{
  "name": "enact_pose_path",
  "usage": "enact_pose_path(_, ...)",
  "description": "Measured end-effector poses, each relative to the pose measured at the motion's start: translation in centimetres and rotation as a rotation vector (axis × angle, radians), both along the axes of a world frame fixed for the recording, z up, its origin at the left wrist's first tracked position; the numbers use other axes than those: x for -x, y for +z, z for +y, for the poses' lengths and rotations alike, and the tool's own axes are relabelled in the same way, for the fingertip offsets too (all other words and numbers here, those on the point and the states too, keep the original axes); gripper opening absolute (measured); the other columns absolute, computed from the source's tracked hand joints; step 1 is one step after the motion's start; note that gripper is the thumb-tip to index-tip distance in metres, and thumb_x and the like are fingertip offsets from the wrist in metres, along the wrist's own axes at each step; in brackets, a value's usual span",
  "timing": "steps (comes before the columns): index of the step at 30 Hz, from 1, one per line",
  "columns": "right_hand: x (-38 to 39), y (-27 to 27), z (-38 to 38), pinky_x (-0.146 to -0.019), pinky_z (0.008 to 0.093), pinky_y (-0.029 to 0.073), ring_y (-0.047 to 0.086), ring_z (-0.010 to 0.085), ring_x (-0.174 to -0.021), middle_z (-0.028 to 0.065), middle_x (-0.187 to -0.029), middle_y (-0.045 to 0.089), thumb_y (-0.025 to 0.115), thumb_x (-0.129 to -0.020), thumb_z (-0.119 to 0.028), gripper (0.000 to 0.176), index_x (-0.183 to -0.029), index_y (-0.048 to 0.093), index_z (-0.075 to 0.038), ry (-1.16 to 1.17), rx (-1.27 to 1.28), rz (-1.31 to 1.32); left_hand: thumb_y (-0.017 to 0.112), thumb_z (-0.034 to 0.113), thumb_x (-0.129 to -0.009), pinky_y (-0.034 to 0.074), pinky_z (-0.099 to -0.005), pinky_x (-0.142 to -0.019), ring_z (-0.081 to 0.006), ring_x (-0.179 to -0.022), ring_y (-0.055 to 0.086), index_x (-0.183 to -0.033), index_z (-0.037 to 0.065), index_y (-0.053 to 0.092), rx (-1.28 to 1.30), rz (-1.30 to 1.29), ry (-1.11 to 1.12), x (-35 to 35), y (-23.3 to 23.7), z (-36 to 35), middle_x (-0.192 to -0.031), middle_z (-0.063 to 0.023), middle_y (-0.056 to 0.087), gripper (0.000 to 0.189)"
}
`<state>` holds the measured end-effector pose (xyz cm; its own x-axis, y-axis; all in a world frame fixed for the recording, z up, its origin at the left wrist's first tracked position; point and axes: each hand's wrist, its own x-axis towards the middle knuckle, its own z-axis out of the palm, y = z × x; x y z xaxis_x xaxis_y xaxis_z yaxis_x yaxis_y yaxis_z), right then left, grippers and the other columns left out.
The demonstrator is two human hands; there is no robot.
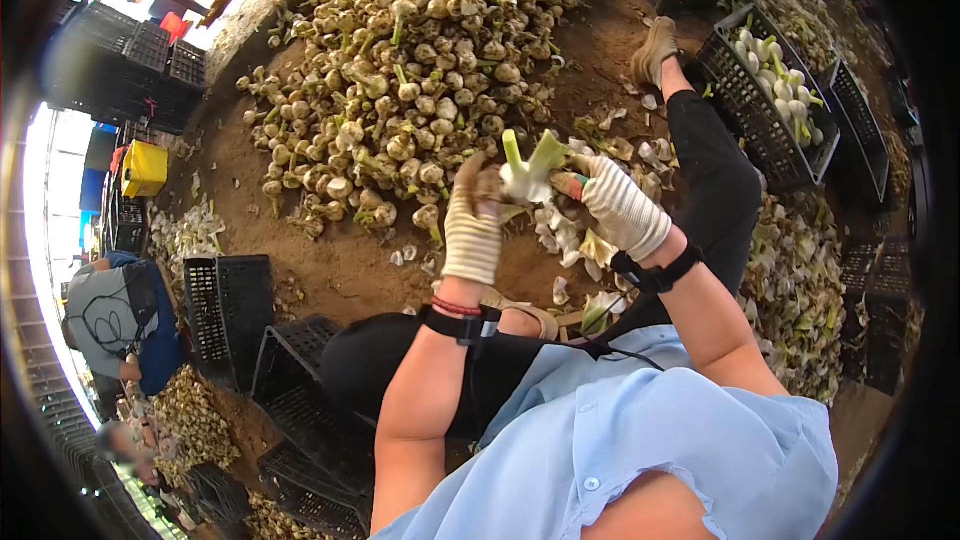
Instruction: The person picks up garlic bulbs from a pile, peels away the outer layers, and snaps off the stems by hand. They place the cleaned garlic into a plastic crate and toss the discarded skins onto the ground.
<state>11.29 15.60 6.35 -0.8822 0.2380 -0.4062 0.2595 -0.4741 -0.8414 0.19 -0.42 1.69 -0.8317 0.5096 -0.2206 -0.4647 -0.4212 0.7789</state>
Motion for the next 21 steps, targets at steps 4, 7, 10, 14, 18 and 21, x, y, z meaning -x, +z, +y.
enact_pose_path(4,-0.6,-0.2,-1.4,-0.058,0.0261,0.043,0.047,0.0073,-0.066,0.0035,-0.073,0.058,0.058,-0.094,-0.015,0.028,-0.115,0.063,0.002,0.104,-0.739,0.189,0.073,0.006,-0.087,0.052,-0.0265,-0.077,-0.0125,-0.09,0.054,-0.107,-0.001,0.065,0.563,0.682,-0.116,-0.2,1.7,0.2,-0.1,-0.0044,0.053,0.023)
enact_pose_path(7,-0.2,-1.0,-0.1,-0.06,0.029,0.045,0.05,0.009,-0.067,0.0021,-0.076,0.06,0.058,-0.093,-0.013,0.027,-0.114,0.063,0.004,0.074,-0.505,0.07,0.07,0.003,-0.088,0.053,-0.027,-0.078,-0.0119,-0.083,0.06,-0.102,0.001,0.066,0.34,0.215,-0.168,0.7,1.0,-0.9,-0.095,-0.0026,0.064,0.014)
enact_pose_path(10,0.3,-3.8,2.3,-0.065,0.0335,0.048,0.053,0.0148,-0.07,0.0057,-0.078,0.063,0.057,-0.091,-0.011,0.021,-0.104,0.063,0.004,-0.064,-0.552,0.054,0.069,0.007,-0.091,0.052,-0.025,-0.082,-0.0099,-0.09,0.061,-0.109,0.001,0.065,0.244,0.353,-0.233,0.6,2.4,-1.9,-0.099,-0.0028,0.067,0.019)
enact_pose_path(14,0.1,-9.7,7.9,-0.076,0.0413,0.051,0.063,0.0331,-0.086,0.0219,-0.093,0.067,0.057,-0.091,-0.018,0.029,-0.108,0.061,0.005,0.073,-0.878,-0.238,0.069,0.01,-0.092,0.051,-0.0253,-0.087,-0.01,-0.095,0.061,-0.108,0.002,0.065,0.277,0.471,-0.181,-0.2,5.2,-2.4,-0.103,-0.0032,0.068,0.018)
enact_pose_path(18,-0.6,-8.7,6.3,-0.08,0.0408,0.052,0.065,0.0363,-0.094,0.023,-0.098,0.067,0.06,-0.092,-0.02,0.034,-0.118,0.061,0.002,0.114,-1.365,-0.169,0.07,0.0,-0.088,0.051,-0.0268,-0.088,-0.0109,-0.096,0.061,-0.109,0.003,0.064,0.198,0.462,-0.08,-0.3,4.6,-2.0,-0.105,-0.0032,0.067,0.022)
enact_pose_path(21,-0.2,-0.6,1.7,-0.08,0.0398,0.053,0.066,0.0349,-0.095,0.0217,-0.105,0.067,0.062,-0.092,-0.019,0.034,-0.119,0.061,0.001,0.019,-1.174,0.183,0.068,-0.008,-0.086,0.051,-0.0262,-0.086,-0.0111,-0.095,0.061,-0.11,0.003,0.064,0.347,0.602,-0.091,-0.9,5.0,-1.4,-0.104,-0.0039,0.067,0.027)
